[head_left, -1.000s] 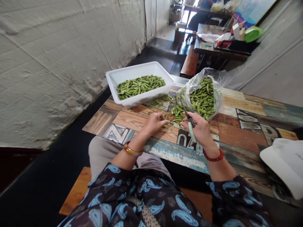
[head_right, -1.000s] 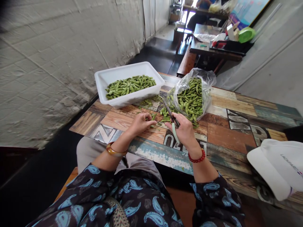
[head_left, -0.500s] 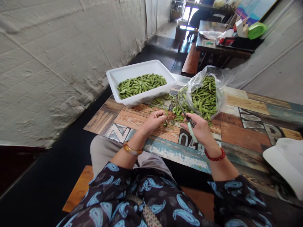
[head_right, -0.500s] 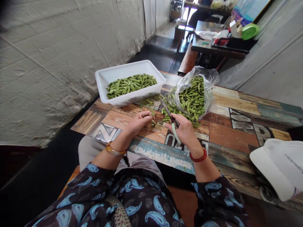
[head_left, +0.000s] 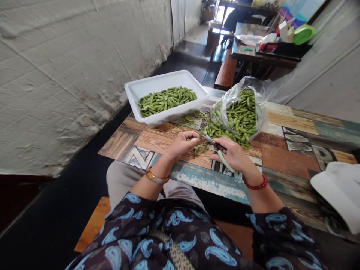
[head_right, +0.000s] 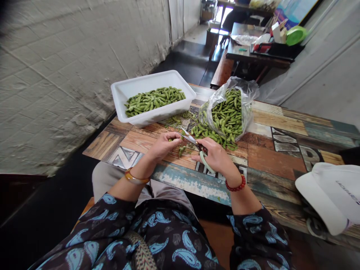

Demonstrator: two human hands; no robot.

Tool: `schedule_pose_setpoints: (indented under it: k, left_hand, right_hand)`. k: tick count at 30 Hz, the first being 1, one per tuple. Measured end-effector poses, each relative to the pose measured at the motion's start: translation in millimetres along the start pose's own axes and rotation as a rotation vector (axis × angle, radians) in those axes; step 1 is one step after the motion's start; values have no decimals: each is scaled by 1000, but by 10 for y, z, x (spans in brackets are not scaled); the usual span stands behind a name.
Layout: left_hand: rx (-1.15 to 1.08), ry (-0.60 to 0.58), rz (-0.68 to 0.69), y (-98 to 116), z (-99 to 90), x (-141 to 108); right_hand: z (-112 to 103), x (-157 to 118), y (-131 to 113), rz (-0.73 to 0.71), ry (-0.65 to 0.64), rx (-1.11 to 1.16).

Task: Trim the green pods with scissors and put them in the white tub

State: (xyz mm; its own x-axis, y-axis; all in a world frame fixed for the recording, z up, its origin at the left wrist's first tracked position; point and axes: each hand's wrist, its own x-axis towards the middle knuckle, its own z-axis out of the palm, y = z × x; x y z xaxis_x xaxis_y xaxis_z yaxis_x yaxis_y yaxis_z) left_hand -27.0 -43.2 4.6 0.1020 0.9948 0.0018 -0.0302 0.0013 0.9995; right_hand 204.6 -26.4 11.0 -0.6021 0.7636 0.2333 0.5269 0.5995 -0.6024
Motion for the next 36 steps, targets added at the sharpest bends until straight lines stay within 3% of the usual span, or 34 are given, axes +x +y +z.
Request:
schedule_pose_setpoints:
  k: [6,17,24,32,36]
  left_hand:
    - [147,-43,20,27,-4,-14]
    - [200,-28,32,-7,2,-14]
    - [242,44,23,-62,17,0]
    - [-242,50,-125,-13,19,0]
    - [-421,53,-140,-19,24,22]
  right_hand:
    - [9,4,24,-17,-47,-2]
    - [-2,-24,-36,-25,-76,-46]
    - [35,-27,-54,-29,-101,-54]
    - [40,9,39,78,141,-45]
    - [21,10,-15,-1,106,-64]
